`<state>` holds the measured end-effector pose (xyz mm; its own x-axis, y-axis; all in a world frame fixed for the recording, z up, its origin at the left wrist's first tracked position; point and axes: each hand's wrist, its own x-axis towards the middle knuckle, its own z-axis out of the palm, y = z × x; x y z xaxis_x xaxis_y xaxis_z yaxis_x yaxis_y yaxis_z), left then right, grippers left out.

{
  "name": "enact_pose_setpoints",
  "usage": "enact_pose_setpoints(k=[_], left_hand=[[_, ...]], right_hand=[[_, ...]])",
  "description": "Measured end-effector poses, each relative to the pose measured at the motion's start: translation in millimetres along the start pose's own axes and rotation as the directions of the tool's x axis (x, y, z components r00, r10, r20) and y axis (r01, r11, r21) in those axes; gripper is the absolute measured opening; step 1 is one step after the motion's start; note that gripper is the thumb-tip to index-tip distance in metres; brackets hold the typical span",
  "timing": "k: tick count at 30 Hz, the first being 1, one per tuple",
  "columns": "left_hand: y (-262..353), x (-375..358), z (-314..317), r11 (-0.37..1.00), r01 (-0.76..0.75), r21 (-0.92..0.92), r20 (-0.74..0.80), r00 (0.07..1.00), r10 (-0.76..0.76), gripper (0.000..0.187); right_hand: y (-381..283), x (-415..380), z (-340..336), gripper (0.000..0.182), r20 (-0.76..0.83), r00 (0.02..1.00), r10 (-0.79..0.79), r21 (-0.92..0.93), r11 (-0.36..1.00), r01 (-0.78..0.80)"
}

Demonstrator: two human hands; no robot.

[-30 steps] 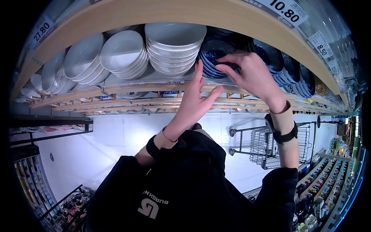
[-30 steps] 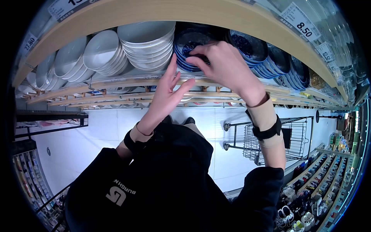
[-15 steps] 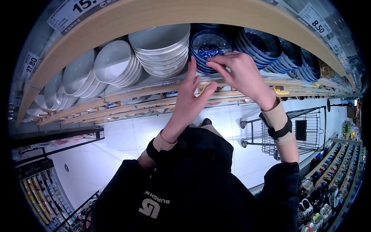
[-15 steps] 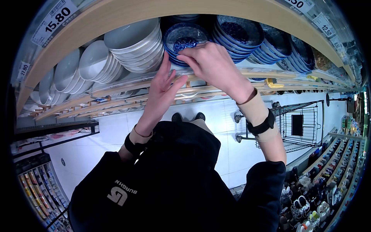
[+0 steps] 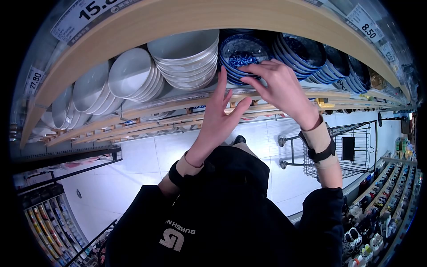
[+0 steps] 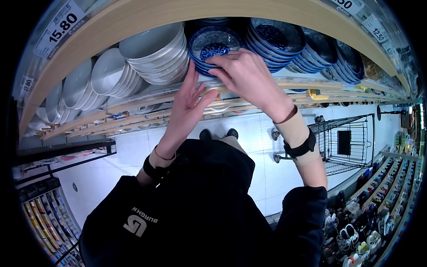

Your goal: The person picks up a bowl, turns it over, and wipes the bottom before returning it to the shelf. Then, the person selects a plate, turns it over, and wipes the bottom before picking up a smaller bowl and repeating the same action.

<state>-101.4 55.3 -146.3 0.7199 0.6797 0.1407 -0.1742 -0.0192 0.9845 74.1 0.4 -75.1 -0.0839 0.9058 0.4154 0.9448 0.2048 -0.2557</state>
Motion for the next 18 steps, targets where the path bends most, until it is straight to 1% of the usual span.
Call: enact_pose_setpoints(k=[3,6,7,8,9,10,13,16,18], left_hand=[[1,-1,-3,1.0,0.002,0.002,0.004,1.0,-0.002,0.092],[-1,-2,-4,1.0,0.006,-0.02,-0.018,1.0,-0.006,0.091],[-3,-2,-4,1.0,0.003,-0.031,-0.031,1.0,-0.004,0.091],[-3,-1,-4,0.999,0.006,-0.033,-0.034,0.999,-0.007,0.091],[-2,-1,-4,0.999,0.011,-0.032,-0.034,0.999,-0.012,0.091],[-1,-1,-4,0.999,0.018,-0.029,-0.028,0.999,-0.019,0.09],[2,2,-3,1.0,0.016,-0.024,-0.004,1.0,-0.016,0.091],[2,5,-2,1.0,0.024,0.017,-0.003,1.0,-0.024,0.092],[1,6,-1,1.0,0.017,0.019,0.004,1.0,-0.018,0.092]], right_hand=[[-7,-4,-5,0.024,-0.211,0.974,-0.085,-0.004,0.996,0.086],[-8,-31,0,0.023,-0.429,0.903,0.008,-0.049,0.998,-0.031],[-12,-41,9,0.022,-0.474,0.859,0.194,0.102,0.981,-0.165],[-17,-55,22,0.021,-0.487,0.786,0.382,0.259,0.922,-0.287],[-22,-62,32,0.02,-0.468,0.683,0.561,0.414,0.822,-0.391],[-23,-64,41,0.02,-0.39,0.638,0.664,0.551,0.723,-0.416],[-20,-65,64,0.042,-0.209,0.609,0.765,0.757,0.52,-0.395],[-25,-57,67,0.052,-0.055,0.568,0.821,0.927,0.254,-0.277],[-25,-51,69,0.055,-0.022,0.6,0.799,0.959,0.187,-0.213]])
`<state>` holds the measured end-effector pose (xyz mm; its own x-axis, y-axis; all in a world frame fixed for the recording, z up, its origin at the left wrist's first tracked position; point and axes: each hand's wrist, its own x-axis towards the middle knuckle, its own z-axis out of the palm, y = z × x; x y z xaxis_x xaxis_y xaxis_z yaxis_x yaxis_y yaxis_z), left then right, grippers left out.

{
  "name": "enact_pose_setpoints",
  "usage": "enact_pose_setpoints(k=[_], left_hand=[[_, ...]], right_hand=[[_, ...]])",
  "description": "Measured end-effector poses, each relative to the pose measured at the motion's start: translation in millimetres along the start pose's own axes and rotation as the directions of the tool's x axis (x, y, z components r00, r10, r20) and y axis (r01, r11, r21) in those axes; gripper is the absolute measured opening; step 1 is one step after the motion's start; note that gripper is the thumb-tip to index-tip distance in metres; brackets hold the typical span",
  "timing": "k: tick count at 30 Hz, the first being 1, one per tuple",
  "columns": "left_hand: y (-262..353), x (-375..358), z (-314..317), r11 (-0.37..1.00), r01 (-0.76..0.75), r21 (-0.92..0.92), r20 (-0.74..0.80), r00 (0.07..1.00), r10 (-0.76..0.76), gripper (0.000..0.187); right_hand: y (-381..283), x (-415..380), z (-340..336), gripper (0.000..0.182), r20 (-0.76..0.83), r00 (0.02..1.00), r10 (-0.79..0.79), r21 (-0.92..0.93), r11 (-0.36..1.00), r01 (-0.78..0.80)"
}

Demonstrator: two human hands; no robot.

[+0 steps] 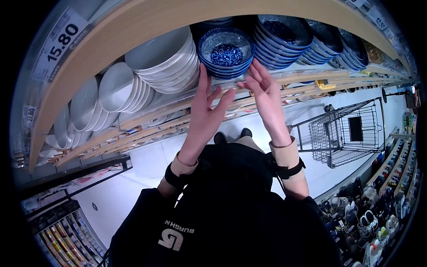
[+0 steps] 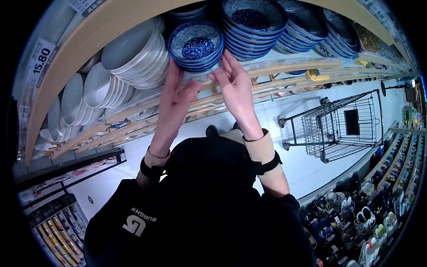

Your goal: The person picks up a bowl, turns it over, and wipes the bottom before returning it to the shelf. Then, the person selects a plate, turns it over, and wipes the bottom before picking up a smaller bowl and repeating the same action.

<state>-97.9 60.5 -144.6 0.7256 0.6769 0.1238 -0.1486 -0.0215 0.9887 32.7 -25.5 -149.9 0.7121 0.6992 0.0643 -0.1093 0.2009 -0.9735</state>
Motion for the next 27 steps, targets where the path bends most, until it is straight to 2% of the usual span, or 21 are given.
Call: enact_pose_setpoints(k=[1,5,6,8,12,15,18,20,23,24,27], left_hand=[[-2,1,0,1.0,-0.006,-0.001,0.004,1.0,0.006,0.091],[-2,5,1,0.999,-0.03,0.022,-0.003,1.0,0.03,0.089],[-1,5,1,0.999,-0.033,0.034,-0.011,0.999,0.033,0.089],[1,6,-1,0.999,-0.017,0.038,-0.015,1.0,0.018,0.088],[6,7,0,0.998,-0.013,0.068,-0.011,1.0,0.014,0.087],[9,5,3,0.996,0.001,0.085,-0.028,1.0,0.002,0.086],[7,1,5,0.994,-0.013,0.108,-0.03,0.999,0.017,0.085],[4,-4,2,0.991,-0.012,0.135,-0.036,0.999,0.017,0.082],[-7,-16,1,0.953,-0.102,0.285,-0.075,0.989,0.128,0.078],[-7,-19,1,0.918,-0.128,0.376,-0.074,0.983,0.167,0.071],[-19,-28,-4,0.732,-0.168,0.66,-0.026,0.969,0.246,0.069]], right_hand=[[1,1,2,0.056,0.027,1.0,0.006,0.047,0.999,-0.007],[6,-2,4,0.065,0.05,0.998,-0.044,-0.154,0.987,0.051],[9,-2,7,0.066,0.011,0.997,-0.072,-0.13,0.989,0.073],[8,-4,7,0.065,0.012,0.999,-0.048,-0.252,0.966,0.05],[13,-4,7,0.065,-0.012,0.998,-0.06,-0.19,0.98,0.056],[14,-4,0,0.065,0.023,0.999,-0.044,-0.226,0.973,0.048],[6,-11,-2,0.063,0.018,0.998,-0.062,-0.331,0.941,0.064],[-1,-19,-4,0.059,-0.006,0.989,-0.146,-0.44,0.889,0.129],[11,-31,-22,0.051,0.002,0.922,-0.387,-0.587,0.746,0.314],[4,-37,-31,0.044,0.002,0.953,-0.302,-0.546,0.798,0.254],[14,-43,-65,0.045,-0.009,0.936,-0.353,-0.657,0.707,0.26]])
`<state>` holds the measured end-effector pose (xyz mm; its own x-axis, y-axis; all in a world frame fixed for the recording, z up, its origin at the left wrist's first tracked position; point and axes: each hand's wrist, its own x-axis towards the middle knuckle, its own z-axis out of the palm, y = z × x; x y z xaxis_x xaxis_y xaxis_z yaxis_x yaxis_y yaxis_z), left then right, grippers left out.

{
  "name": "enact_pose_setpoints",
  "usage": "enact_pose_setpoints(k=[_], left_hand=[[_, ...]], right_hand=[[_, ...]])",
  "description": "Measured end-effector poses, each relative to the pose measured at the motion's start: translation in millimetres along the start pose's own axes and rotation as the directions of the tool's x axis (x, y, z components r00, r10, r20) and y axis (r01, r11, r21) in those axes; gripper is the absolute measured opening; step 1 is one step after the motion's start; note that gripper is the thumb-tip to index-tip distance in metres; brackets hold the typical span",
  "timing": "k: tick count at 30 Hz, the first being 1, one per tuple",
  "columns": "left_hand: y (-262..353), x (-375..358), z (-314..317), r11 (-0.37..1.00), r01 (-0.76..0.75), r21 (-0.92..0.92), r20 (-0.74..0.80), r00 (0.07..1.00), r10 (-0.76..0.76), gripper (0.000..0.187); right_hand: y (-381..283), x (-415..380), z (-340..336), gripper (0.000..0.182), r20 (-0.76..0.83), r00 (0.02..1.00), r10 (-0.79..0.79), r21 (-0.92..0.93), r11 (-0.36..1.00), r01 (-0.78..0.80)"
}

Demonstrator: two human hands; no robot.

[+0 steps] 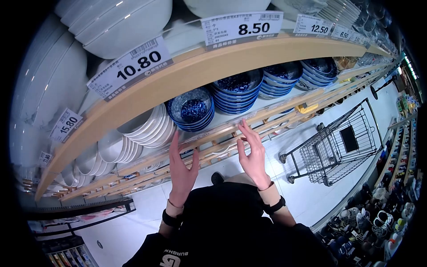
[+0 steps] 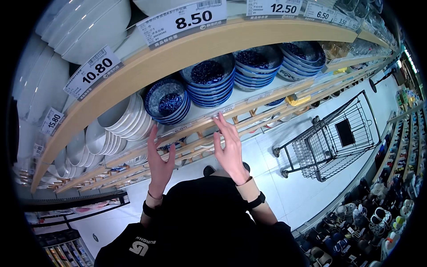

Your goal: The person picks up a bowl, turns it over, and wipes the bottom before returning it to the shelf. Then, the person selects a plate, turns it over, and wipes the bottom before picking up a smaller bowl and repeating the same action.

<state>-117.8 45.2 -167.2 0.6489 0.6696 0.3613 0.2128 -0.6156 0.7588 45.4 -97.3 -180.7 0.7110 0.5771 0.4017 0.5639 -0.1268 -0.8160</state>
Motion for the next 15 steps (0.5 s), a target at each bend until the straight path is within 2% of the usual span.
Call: enact_pose_setpoints(k=[1,4,6,8,11,15], left_hand=[[-1,-2,3,0.998,-0.004,0.063,-0.01,1.0,0.005,0.066],[-8,-5,13,0.905,-0.174,0.388,-0.014,0.981,0.195,0.065],[-14,-6,23,0.871,-0.184,0.457,-0.047,0.972,0.23,0.064],[-19,-9,34,0.859,-0.146,0.491,-0.102,0.97,0.223,0.064],[-16,-12,53,0.794,0.006,0.608,-0.176,0.976,0.127,0.064],[-13,-9,68,0.746,0.044,0.665,-0.242,0.957,0.16,0.067]], right_hand=[[10,-1,-8,0.045,0.009,1.0,0.011,-0.021,1.0,-0.011],[28,8,-35,0.046,-0.012,1.0,0.014,-0.062,0.998,-0.014],[42,18,-55,0.048,-0.051,0.996,-0.069,-0.21,0.976,0.057],[61,28,-75,0.052,-0.089,0.996,-0.029,-0.201,0.98,0.01],[88,47,-106,0.061,-0.104,0.989,-0.101,-0.395,0.917,0.053],[117,72,-143,0.072,0.03,0.992,-0.125,-0.447,0.886,0.126]])
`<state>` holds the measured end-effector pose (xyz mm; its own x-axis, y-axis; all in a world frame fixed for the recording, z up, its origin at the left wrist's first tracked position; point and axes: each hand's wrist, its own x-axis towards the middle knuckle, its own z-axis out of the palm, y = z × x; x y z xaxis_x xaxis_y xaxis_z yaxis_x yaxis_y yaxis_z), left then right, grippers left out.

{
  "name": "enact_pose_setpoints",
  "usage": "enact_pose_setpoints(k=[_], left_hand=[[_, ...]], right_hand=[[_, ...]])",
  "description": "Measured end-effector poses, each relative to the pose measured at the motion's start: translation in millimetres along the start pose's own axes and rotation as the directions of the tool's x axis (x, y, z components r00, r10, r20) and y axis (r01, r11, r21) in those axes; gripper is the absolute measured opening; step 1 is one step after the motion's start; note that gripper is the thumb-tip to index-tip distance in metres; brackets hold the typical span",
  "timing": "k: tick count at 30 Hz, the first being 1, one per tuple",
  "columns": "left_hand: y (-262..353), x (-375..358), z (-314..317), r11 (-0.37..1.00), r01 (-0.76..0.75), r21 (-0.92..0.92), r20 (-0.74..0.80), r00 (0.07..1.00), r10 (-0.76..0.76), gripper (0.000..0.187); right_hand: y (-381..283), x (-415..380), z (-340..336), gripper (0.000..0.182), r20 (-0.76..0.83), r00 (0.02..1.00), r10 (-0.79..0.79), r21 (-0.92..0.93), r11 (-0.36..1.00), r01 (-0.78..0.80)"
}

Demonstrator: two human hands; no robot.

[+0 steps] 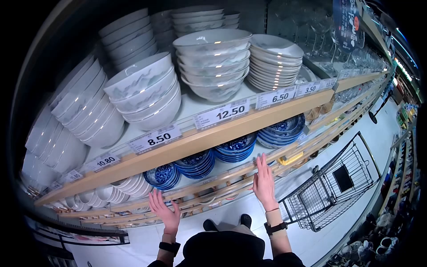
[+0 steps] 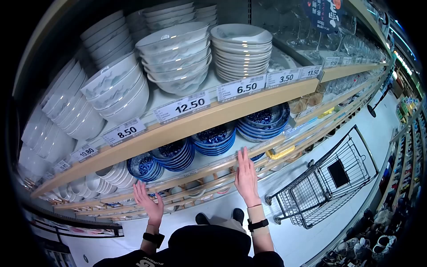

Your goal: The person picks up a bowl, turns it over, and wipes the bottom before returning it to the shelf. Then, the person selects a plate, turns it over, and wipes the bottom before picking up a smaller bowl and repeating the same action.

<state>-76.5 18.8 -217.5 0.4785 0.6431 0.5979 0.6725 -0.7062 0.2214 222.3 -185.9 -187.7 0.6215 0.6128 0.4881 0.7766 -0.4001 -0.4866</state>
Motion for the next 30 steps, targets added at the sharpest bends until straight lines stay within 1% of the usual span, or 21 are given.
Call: enact_pose_setpoints(k=[3,4,7,8,11,12,15,16,19,23,27,30], left_hand=[[-1,-3,10,1.0,-0.002,-0.029,-0.06,0.998,0.0,0.069],[1,-4,12,1.0,0.009,-0.03,-0.064,0.998,-0.011,0.071],[11,0,11,0.998,0.034,-0.054,-0.09,0.995,-0.039,0.077],[16,1,11,0.998,0.039,-0.04,-0.106,0.993,-0.043,0.077],[25,2,13,0.992,0.105,-0.072,-0.126,0.986,-0.113,0.073],[28,4,14,0.989,0.112,-0.093,-0.156,0.98,-0.126,0.073],[36,5,17,0.984,0.147,-0.105,-0.199,0.966,-0.165,0.072],[35,4,20,0.983,0.161,-0.082,-0.212,0.961,-0.175,0.072],[37,5,22,0.981,0.178,-0.079,-0.235,0.953,-0.191,0.071],[39,6,20,0.974,0.2,-0.11,-0.226,0.949,-0.22,0.07],[39,4,23,0.974,0.188,-0.127,-0.239,0.947,-0.214,0.07],[42,5,22,0.969,0.199,-0.147,-0.241,0.943,-0.23,0.071]], right_hand=[[21,6,-10,0.071,0.075,0.995,-0.066,0.037,0.997,0.063],[27,6,-10,0.071,0.076,0.993,-0.091,0.052,0.995,0.087],[41,6,-3,0.07,0.025,0.989,-0.149,0.105,0.984,0.145],[44,5,2,0.069,-0.019,0.986,-0.163,0.11,0.98,0.164],[50,4,9,0.069,-0.053,0.983,-0.174,0.131,0.975,0.179],[50,4,8,0.068,-0.033,0.987,-0.16,0.132,0.978,0.163],[53,5,0,0.072,0.024,0.981,-0.191,0.144,0.972,0.186],[53,6,-2,0.071,0.032,0.98,-0.199,0.145,0.971,0.192],[54,7,-8,0.07,0.048,0.975,-0.219,0.14,0.968,0.21],[53,9,-10,0.068,0.06,0.969,-0.24,0.119,0.965,0.232],[49,10,-13,0.067,0.057,0.965,-0.255,0.084,0.965,0.25],[51,9,-13,0.067,0.054,0.963,-0.263,0.126,0.959,0.254]])
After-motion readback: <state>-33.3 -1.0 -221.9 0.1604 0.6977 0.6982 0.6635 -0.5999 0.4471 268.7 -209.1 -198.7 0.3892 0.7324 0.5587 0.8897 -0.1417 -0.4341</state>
